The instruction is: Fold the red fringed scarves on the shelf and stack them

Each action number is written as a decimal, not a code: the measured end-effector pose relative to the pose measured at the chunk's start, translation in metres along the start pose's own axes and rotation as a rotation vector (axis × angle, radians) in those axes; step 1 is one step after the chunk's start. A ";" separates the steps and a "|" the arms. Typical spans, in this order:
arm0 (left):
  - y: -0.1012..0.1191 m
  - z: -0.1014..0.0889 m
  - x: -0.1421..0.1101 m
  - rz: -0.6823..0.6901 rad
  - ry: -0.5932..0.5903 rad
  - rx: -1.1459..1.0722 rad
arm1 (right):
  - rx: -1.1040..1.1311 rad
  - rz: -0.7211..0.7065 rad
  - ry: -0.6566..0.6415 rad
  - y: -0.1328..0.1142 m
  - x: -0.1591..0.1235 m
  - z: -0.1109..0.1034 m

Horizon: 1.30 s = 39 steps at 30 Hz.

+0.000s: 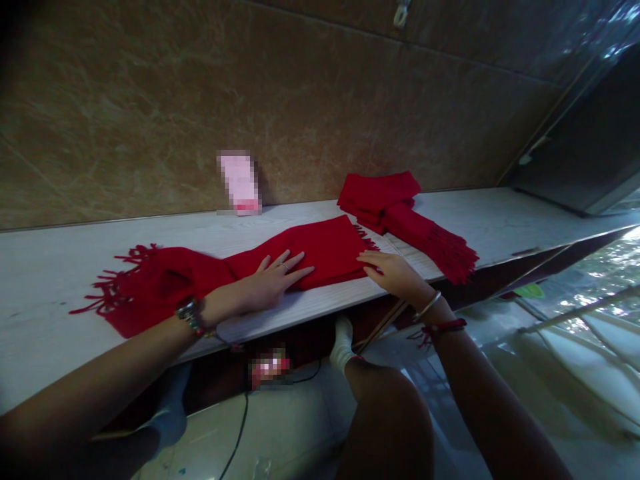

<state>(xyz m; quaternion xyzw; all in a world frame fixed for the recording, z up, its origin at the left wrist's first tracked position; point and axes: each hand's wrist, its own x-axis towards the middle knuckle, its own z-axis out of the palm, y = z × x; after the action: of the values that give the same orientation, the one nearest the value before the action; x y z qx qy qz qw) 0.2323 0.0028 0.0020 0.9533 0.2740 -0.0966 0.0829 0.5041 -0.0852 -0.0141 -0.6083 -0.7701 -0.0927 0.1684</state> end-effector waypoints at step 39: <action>-0.023 0.013 0.072 -0.302 0.381 -0.140 | -0.123 0.526 -0.227 -0.003 0.082 0.041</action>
<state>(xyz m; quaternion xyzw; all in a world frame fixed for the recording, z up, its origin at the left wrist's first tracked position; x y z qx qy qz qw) 0.2779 0.0552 -0.0297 0.8945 0.4299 0.0930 0.0803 0.4784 0.0024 -0.0218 -0.8025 -0.5929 -0.0238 0.0623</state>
